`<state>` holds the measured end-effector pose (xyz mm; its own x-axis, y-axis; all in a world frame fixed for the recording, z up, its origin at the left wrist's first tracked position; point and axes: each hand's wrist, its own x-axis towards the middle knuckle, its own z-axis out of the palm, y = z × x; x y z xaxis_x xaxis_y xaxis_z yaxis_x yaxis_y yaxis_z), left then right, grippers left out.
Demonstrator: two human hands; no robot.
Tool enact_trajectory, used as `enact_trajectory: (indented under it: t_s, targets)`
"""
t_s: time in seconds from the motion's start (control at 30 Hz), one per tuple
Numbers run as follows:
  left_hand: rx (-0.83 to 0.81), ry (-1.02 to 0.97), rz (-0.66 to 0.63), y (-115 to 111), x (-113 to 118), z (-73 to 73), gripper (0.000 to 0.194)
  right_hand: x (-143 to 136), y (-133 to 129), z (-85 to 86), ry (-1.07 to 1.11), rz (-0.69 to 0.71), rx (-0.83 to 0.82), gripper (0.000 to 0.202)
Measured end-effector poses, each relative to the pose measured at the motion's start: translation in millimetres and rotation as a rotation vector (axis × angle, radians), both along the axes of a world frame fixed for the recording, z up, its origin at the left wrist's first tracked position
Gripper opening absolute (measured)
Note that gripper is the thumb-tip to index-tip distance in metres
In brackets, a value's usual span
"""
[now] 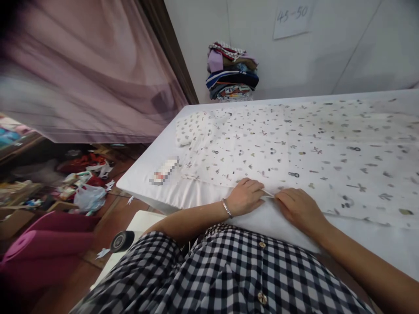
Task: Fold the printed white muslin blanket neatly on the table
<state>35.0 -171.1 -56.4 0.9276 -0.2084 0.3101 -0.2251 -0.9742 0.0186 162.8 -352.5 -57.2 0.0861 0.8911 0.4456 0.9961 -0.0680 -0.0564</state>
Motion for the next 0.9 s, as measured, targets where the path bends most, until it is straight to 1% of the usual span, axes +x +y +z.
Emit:
enact_trajectory:
  t_s: [0.1,0.2,0.33,0.43,0.5,0.6,0.7,0.8,0.9]
  targets:
    - [0.028,-0.009,0.088,6,-2,-0.5,0.021,4,0,2.7,0.079,-0.001,0.022,0.018]
    - [0.049,-0.012,0.176,18,-8,-1.1,0.021,6,1,2.6,0.135,-0.014,0.015,0.016]
    - [0.061,-0.021,0.254,36,-25,-1.4,0.016,6,0,-0.9,0.168,-0.039,0.002,0.018]
    - [0.054,-0.031,0.313,47,-37,-0.1,0.014,6,0,-4.7,0.133,-0.031,-0.001,0.023]
    - [0.043,-0.043,0.313,51,-45,1.7,0.013,7,0,-7.4,0.09,-0.011,-0.006,0.026]
    - [0.034,-0.066,0.264,55,-53,4.1,0.012,7,0,-10.1,0.01,0.011,-0.058,0.028]
    - [0.034,-0.062,0.241,58,-58,3.9,0.011,3,5,-9.4,-0.054,0.03,-0.103,0.028]
    - [0.04,-0.012,0.226,60,-58,2.2,0.016,-7,18,-5.1,-0.08,0.065,-0.108,0.03]
    - [0.052,0.024,0.219,61,-57,1.2,0.021,-21,41,0.1,-0.1,0.105,-0.109,0.03]
